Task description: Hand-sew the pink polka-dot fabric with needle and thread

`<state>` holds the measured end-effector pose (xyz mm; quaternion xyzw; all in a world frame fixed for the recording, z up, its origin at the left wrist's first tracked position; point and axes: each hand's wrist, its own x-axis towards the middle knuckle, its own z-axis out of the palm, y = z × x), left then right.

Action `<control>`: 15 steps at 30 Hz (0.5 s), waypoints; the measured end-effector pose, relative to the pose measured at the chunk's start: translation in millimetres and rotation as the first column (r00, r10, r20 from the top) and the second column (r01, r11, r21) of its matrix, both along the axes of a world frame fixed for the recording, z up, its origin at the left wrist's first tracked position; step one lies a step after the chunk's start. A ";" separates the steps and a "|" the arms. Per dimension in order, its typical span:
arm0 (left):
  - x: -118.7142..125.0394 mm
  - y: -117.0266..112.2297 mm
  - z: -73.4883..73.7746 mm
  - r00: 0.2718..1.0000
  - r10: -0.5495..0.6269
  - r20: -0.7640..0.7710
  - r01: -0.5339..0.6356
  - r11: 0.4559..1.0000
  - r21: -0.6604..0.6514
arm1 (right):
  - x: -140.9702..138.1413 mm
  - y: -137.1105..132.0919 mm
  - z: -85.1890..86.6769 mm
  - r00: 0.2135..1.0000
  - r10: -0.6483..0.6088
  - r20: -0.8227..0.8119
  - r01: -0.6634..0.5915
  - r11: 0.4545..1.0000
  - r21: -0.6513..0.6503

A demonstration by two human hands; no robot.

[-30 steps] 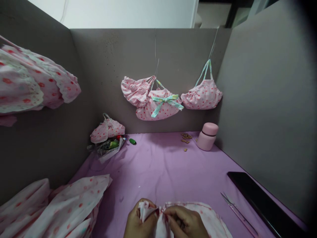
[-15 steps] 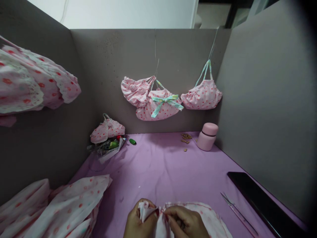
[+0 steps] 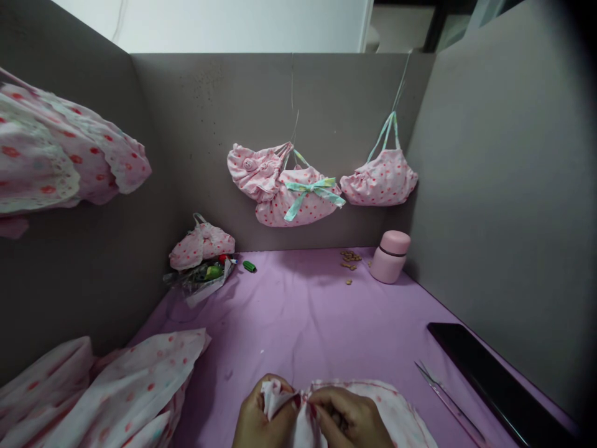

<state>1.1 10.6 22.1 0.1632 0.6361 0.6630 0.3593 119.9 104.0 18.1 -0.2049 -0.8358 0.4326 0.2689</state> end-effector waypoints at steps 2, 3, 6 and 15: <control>-1.1 -0.8 -4.2 0.998 -0.024 -0.058 0.023 1.000 -0.020 | 0.5 0.1 0.9 1.000 0.005 0.007 -0.005 1.000 0.006; -1.5 -1.4 -6.2 0.995 -0.032 -0.093 0.029 0.999 -0.029 | 0.8 0.0 2.0 1.000 0.008 0.012 -0.008 1.000 0.010; -1.9 -3.2 -9.1 0.982 -0.051 -0.181 0.038 0.997 -0.071 | 1.4 -0.6 6.9 0.999 0.010 0.048 -0.011 1.000 0.005; -0.9 -4.4 -6.8 0.970 -0.098 -0.221 0.077 0.992 -0.100 | 2.1 -0.3 8.7 0.999 0.029 0.045 -0.032 0.998 0.055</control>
